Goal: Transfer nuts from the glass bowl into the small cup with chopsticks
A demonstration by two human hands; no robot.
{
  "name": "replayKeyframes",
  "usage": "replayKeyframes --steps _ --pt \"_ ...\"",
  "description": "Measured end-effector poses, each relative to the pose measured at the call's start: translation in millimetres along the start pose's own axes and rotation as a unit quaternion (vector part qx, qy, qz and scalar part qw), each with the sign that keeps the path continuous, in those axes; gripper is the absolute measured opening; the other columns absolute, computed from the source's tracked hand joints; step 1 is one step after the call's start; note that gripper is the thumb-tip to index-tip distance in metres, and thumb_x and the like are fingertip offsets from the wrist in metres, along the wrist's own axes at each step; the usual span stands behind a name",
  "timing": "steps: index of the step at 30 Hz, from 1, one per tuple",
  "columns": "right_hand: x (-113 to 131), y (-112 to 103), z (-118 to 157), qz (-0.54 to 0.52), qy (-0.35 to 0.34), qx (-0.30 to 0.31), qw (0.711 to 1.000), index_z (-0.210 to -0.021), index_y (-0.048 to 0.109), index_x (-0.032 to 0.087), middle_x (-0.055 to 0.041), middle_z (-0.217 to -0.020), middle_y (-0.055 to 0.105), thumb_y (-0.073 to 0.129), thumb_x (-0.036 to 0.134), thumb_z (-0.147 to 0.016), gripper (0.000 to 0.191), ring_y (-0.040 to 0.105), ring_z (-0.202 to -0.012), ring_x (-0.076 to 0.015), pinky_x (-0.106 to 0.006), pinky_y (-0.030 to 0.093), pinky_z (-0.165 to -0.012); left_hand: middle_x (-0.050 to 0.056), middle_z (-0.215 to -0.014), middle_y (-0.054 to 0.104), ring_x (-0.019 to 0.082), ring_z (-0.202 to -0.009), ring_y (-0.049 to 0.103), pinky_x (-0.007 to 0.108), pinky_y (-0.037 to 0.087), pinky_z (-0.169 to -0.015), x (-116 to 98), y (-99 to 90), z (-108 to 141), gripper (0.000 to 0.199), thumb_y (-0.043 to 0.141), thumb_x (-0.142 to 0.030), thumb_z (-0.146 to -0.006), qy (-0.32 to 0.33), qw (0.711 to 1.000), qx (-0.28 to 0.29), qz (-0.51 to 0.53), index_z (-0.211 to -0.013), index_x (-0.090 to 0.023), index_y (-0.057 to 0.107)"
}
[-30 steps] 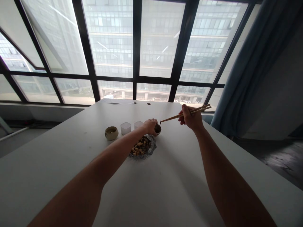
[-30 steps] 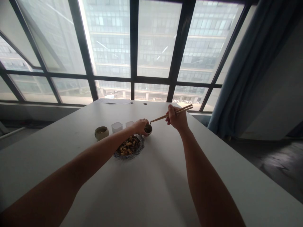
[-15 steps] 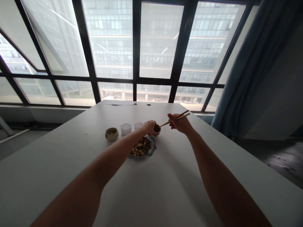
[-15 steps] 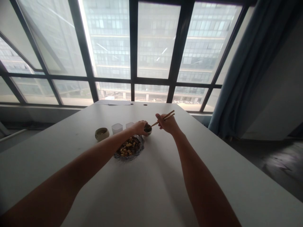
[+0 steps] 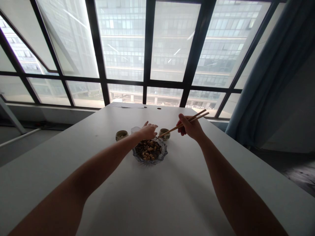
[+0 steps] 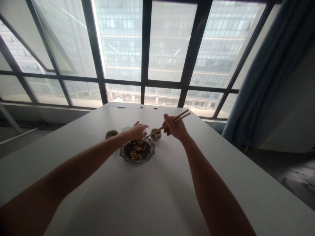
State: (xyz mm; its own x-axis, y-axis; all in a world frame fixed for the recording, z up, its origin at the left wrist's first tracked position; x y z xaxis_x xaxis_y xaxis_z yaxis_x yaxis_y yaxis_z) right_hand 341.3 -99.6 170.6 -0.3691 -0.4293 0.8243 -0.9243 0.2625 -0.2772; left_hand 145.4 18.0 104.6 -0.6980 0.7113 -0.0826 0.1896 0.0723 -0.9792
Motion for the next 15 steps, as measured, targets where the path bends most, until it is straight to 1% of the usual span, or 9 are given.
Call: replayKeyframes --steps 3,5,6,8,11,15 --pt "-3.7 14.2 0.9 0.010 0.011 0.034 0.999 -0.057 0.063 0.017 -0.0036 -0.042 0.059 0.060 0.083 -0.074 0.068 0.051 -0.030 -0.0102 -0.019 0.035 -0.029 0.012 -0.144 0.060 0.027 -0.139 0.048 0.054 0.015 -0.125 30.4 -6.9 39.1 0.045 0.047 -0.028 -0.092 -0.009 0.997 -0.079 0.014 -0.134 -0.018 0.058" --pt "-10.6 24.0 1.1 0.019 0.029 0.048 0.998 -0.056 0.062 0.017 -0.0033 -0.041 0.059 0.060 0.083 -0.074 0.068 0.050 -0.029 -0.0100 -0.019 0.035 -0.030 0.010 -0.139 0.063 0.027 -0.135 0.053 0.055 0.017 -0.125 48.4 -8.9 64.2 0.041 0.047 -0.030 -0.092 -0.017 0.991 -0.133 0.023 -0.129 -0.021 0.062" --pt "-14.6 28.8 1.2 0.023 0.039 0.051 0.998 -0.056 0.062 0.018 -0.0030 -0.041 0.059 0.060 0.083 -0.074 0.068 0.050 -0.029 -0.0100 -0.019 0.036 -0.029 0.010 -0.137 0.064 0.027 -0.133 0.055 0.055 0.018 -0.125 56.0 -8.7 74.8 0.039 0.049 -0.032 -0.092 -0.025 0.988 -0.151 0.028 -0.126 -0.022 0.064" --pt "-22.1 37.5 1.8 0.026 0.050 0.049 0.997 -0.056 0.061 0.018 -0.0025 -0.041 0.058 0.061 0.082 -0.074 0.067 0.050 -0.030 -0.0100 -0.019 0.036 -0.029 0.011 -0.135 0.066 0.029 -0.130 0.057 0.057 0.022 -0.123 67.9 -6.2 91.1 0.038 0.052 -0.037 -0.091 -0.048 0.983 -0.173 0.037 -0.124 -0.022 0.065" --pt "-28.9 46.2 3.2 0.018 0.047 0.040 0.998 -0.057 0.061 0.018 -0.0020 -0.041 0.058 0.061 0.083 -0.073 0.066 0.051 -0.030 -0.0101 -0.019 0.036 -0.029 0.013 -0.136 0.065 0.032 -0.130 0.056 0.058 0.025 -0.122 79.9 0.5 105.6 0.042 0.057 -0.042 -0.089 -0.082 0.977 -0.192 0.044 -0.123 -0.021 0.065" --pt "-28.4 47.6 5.1 0.010 0.045 0.035 0.998 -0.059 0.062 0.018 -0.0023 -0.041 0.059 0.061 0.085 -0.070 0.068 0.050 -0.029 -0.0107 -0.020 0.035 -0.028 0.016 -0.141 0.059 0.034 -0.134 0.052 0.054 0.031 -0.119 92.8 9.6 121.3 0.054 0.062 -0.049 -0.085 -0.101 0.968 -0.223 0.049 -0.129 -0.018 0.060"
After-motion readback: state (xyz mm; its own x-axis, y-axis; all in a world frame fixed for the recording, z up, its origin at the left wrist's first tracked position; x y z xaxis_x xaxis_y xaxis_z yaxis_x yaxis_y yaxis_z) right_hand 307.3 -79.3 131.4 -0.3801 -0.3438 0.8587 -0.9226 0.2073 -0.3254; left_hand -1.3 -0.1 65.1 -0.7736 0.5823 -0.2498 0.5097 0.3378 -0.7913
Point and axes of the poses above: each hand's wrist, its own z-axis away from the middle knuckle, its own y-axis out of the palm, x = y × z, the point moved 1 cm from there along -z, towards the middle knuckle
